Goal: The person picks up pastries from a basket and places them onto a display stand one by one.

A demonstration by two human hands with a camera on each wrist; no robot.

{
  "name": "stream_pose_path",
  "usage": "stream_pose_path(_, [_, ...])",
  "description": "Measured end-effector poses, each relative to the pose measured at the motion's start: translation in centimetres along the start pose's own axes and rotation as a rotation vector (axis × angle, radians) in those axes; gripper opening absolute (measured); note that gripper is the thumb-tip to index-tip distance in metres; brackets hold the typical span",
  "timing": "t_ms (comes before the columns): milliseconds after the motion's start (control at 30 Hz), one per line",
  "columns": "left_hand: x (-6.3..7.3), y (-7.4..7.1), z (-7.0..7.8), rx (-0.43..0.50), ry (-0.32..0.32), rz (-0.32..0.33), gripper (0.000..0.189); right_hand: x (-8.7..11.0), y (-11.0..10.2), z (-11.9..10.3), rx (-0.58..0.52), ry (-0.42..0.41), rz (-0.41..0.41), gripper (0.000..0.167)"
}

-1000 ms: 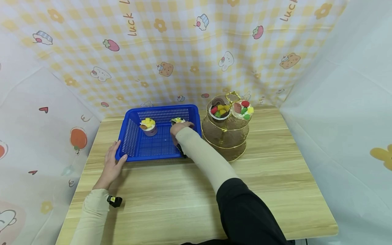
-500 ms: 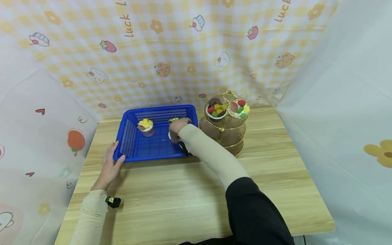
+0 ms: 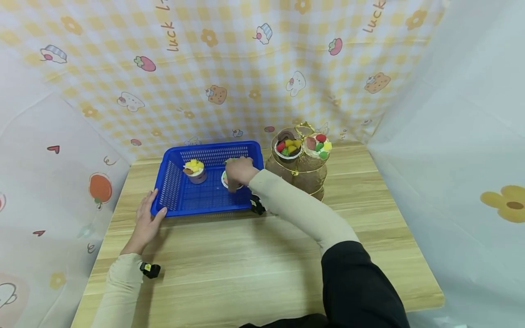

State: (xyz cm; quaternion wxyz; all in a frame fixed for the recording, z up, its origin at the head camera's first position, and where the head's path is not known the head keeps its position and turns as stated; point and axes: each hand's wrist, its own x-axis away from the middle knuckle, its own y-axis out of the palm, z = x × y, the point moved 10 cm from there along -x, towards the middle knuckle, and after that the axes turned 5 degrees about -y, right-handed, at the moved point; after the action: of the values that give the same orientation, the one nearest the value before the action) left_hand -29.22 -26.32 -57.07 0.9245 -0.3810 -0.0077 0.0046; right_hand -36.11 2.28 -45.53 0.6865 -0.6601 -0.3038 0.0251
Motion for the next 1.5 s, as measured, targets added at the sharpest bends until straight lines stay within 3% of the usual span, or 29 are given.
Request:
stream_pose_path(333, [-0.2,0.1,0.0,0.001,0.004,-0.004,0.074,4.4,-0.7,-0.4,-0.020,-0.070,0.071,0.054])
stream_pose_path(500, [-0.1,0.3,-0.1,0.008,0.007,-0.009,0.074,7.1,0.2,0.3,-0.030,-0.132,0.127,0.039])
stream_pose_path(667, [-0.1,0.3,-0.2,0.012,0.010,-0.003,0.074,10.2,1.5,1.7,-0.109,-0.155,0.198,0.030])
stream_pose_path(867, [-0.1,0.2,-0.1,0.018,0.021,-0.001,0.074,13.5,3.6,5.1,-0.224,-0.060,0.235,0.034])
stream_pose_path(1000, [0.0,0.2,-0.1,0.020,0.021,-0.005,0.074,15.1,4.5,7.8,-0.329,0.023,0.290,0.045])
stream_pose_path(1200, [-0.1,0.2,0.0,0.027,0.014,-0.013,0.073,17.2,3.8,11.5,-0.430,0.069,0.379,0.058])
stream_pose_path(1500, [-0.1,0.3,0.0,0.030,0.009,-0.013,0.073,18.9,3.0,18.0,-0.424,0.208,0.371,0.055])
